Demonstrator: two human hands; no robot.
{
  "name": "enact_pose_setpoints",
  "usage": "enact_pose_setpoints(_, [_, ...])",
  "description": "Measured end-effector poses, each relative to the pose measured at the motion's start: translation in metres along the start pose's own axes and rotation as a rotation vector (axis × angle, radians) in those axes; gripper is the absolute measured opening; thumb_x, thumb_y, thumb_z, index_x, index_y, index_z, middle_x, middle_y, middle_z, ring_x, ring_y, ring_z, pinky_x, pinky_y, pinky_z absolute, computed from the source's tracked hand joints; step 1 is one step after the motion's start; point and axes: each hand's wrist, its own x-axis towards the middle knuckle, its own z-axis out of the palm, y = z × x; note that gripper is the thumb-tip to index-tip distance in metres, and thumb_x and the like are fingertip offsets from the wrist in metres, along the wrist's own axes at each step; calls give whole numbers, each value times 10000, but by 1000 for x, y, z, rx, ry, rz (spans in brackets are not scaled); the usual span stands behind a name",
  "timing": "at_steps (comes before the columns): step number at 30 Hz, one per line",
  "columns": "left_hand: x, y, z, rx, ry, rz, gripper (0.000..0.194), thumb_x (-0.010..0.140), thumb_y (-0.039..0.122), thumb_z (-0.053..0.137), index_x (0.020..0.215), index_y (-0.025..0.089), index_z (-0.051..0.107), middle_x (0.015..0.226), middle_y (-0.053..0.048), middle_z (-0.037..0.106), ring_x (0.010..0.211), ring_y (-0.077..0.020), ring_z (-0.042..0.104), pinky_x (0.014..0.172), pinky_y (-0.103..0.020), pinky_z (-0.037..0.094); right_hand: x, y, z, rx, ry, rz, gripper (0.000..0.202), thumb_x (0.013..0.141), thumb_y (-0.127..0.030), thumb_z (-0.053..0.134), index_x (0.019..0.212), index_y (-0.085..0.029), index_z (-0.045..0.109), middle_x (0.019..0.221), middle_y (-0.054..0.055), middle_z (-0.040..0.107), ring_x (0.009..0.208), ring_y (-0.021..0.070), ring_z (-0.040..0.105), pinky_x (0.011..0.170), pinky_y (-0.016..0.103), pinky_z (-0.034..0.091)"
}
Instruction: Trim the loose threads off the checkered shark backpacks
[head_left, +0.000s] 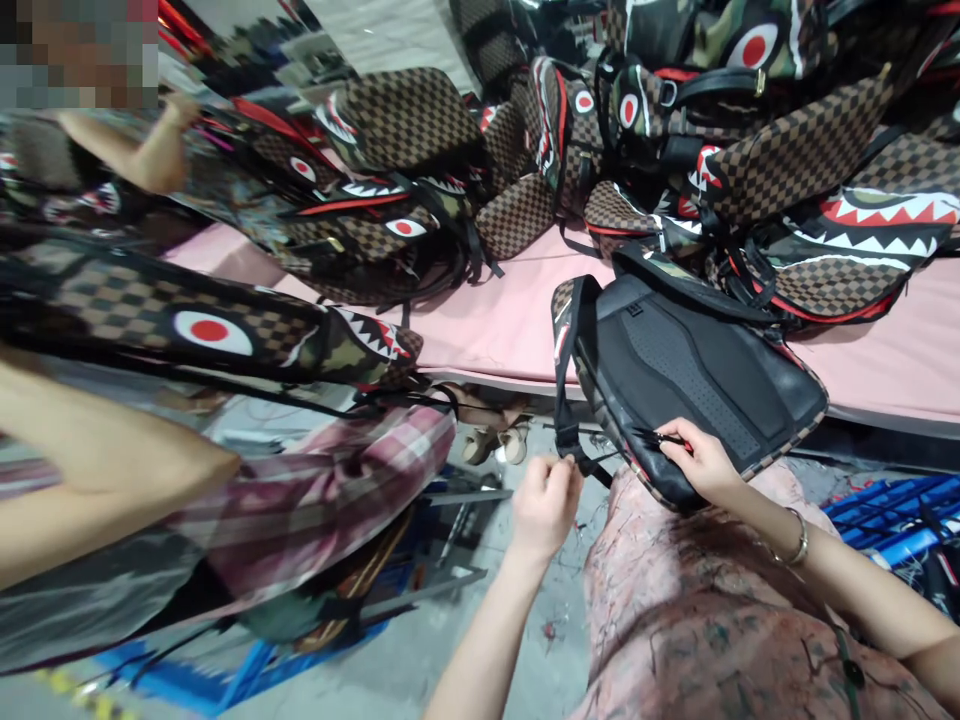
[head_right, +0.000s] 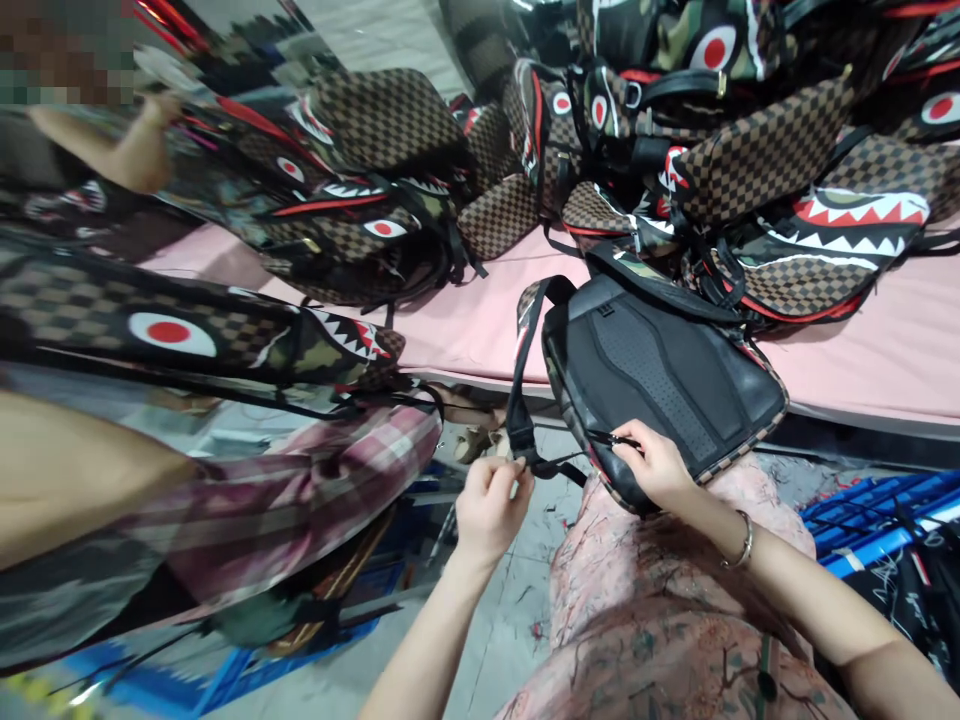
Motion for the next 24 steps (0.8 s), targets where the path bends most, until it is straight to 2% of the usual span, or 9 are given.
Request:
enact_pose_setpoints(3, [-6,-6,10,-128,103,-85,132,649,294,678,555,219,624,610,-34,484,566,-137,397,577,-239,338,2,-4,-1,91,4,53,183,811,-311,467,910,-193,566,817,18,615,761,158,565,702,284,425])
enact_pose_setpoints(5, [-13,0,23,-246,67,-86,150,655,302,677,545,222,612,581,-29,475,555,-139,396,583,-248,346,8,-12,-3,180,32,71,209,811,-348,470,918,-187,551,772,12,592,706,143,546,667,271,423])
enact_pose_setpoints(7, [-22,10,39,-305,-92,-14,129,686,280,654,574,225,622,563,-27,481,547,-141,405,588,-257,355,21,-24,-5,263,66,49,261,803,-385,479,955,-181,538,778,13,578,669,131,524,627,259,416])
enact_pose_setpoints(10, [-31,29,62,-233,-384,179,118,753,217,569,675,237,655,603,-37,529,573,-146,444,603,-266,373,48,-37,-5,301,91,24,356,739,-406,559,1001,-167,522,694,-21,523,585,111,472,569,245,392])
enact_pose_setpoints(14, [-24,39,71,-177,-597,350,224,772,163,510,912,246,664,798,-70,613,700,-162,533,661,-277,417,80,-32,1,258,233,151,398,589,-331,669,898,-165,482,586,-81,425,529,89,413,514,219,355])
enact_pose_setpoints(16, [-11,36,69,-284,-510,236,234,775,184,529,970,232,649,853,-74,623,734,-160,556,689,-275,436,87,-24,2,309,249,249,375,572,-321,659,851,-172,455,584,-84,421,501,78,391,461,201,323])
enact_pose_setpoints(20, [21,27,72,-615,5,-351,239,719,243,640,954,199,628,947,-64,618,861,-148,576,772,-250,448,84,-20,3,397,64,341,324,578,-360,648,743,-177,438,521,-102,347,404,46,285,374,181,219])
enact_pose_setpoints(22, [35,28,77,-822,-16,-552,373,659,247,703,1012,181,604,1021,-77,618,916,-154,582,808,-258,450,80,-23,4,481,-63,327,329,588,-371,658,719,-181,424,524,-104,320,396,32,244,374,176,193])
enact_pose_setpoints(24, [43,32,82,-1005,-192,-616,428,627,243,729,1026,154,603,1008,-89,640,907,-173,600,806,-277,464,77,-28,5,527,-156,279,322,627,-388,651,730,-184,423,536,-102,304,400,30,226,381,176,192])
